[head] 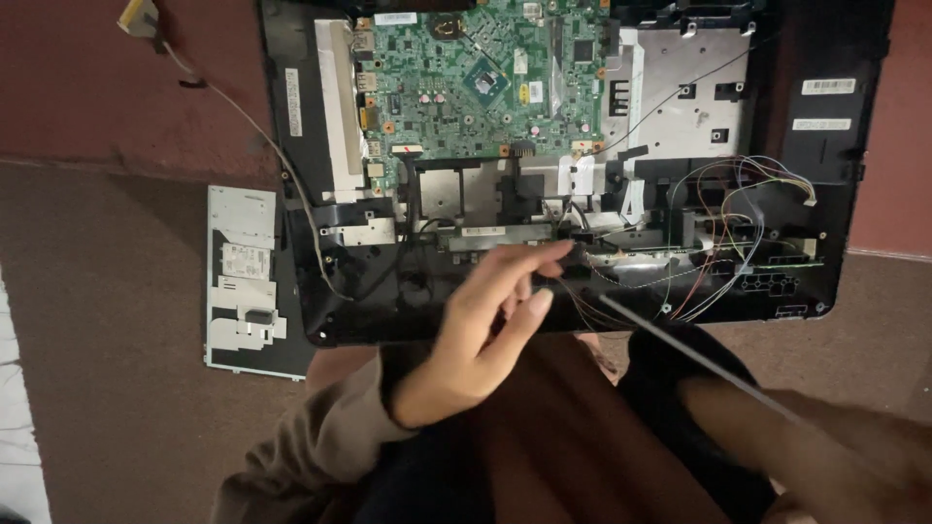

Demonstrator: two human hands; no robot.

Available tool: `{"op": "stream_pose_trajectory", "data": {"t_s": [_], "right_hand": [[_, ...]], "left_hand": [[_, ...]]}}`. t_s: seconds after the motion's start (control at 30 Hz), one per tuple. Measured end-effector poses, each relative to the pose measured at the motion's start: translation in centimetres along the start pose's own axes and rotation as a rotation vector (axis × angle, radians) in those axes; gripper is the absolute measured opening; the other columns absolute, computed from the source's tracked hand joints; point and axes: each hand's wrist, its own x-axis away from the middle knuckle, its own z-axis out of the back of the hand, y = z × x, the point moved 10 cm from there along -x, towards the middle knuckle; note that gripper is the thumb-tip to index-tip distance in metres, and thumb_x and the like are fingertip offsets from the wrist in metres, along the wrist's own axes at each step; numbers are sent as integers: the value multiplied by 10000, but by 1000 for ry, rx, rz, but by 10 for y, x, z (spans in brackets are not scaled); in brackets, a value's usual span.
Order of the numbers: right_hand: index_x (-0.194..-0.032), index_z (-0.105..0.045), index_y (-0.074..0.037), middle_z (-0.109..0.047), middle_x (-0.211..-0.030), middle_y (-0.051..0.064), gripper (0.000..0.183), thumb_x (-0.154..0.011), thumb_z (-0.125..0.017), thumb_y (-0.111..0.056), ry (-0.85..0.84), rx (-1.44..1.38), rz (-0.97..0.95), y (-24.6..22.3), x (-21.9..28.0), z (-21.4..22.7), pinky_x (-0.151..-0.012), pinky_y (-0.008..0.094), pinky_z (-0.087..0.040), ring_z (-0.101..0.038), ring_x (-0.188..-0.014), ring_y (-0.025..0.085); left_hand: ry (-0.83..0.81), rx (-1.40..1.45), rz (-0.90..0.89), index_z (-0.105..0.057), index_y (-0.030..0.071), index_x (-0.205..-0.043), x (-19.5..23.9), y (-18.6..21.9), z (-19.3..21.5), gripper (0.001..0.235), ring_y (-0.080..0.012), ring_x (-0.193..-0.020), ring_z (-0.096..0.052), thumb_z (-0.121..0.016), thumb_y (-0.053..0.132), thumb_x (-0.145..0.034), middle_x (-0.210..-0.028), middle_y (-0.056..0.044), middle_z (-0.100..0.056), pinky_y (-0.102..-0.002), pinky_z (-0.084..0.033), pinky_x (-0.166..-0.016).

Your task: The person works on the internal components of a disassembled electronic device, likely a television, using a screwdriver to tighten screws on the circuit board and chassis. They also handle a hard drive, placing it into a designated slot within the device.

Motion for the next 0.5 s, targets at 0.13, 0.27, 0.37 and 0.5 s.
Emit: {"op": "stream_pose_trajectory", "data": {"t_s": [0.13, 0.27, 0.37, 0.5], "right_hand": [[-1076, -516, -878, -765, -866, -466, 663, -481, -713, -661, -283, 395, -352, -14, -30, 34, -783, 86, -610, -808, -845, -239], [-886, -276, -548, -377, -730, -302, 331, -671, -475, -703, 568, -387, 437, -56, -88, 71, -594, 134, -393, -383, -660, -146], [-738, -218, -265, -167, -617, -89, 432, -811, -324, -677, 1248, -1052, 919, -37, -60, 56, -443, 235, -265, -127, -507, 30], [-686, -291, -153, -177, -588, 3, 502, -924, -353, -591, 1292, -1279, 1160, -31, -57, 52, -366, 266, -244, -139, -464, 104]], "left_hand": [[14, -690, -356, -662, 35, -1160, -8, 28, 17, 188, -271, -952, -633, -626, 36, -975, -1143, -125, -591, -399, -513, -809], [16, -1027, -435, -705, 76, -1087, -11, 15, 17, 198, -261, -1018, -636, -744, -2, -909, -1159, -78, -621, -422, -508, -912], [24, -1067, -457, -709, 100, -1062, -7, 2, 15, 227, -257, -1032, -638, -794, 10, -872, -1147, -65, -647, -431, -511, -949], [48, -1068, -461, -735, 105, -1029, -5, -4, 17, 216, -245, -999, -629, -799, 1, -850, -1136, -8, -661, -396, -544, -861]]}}
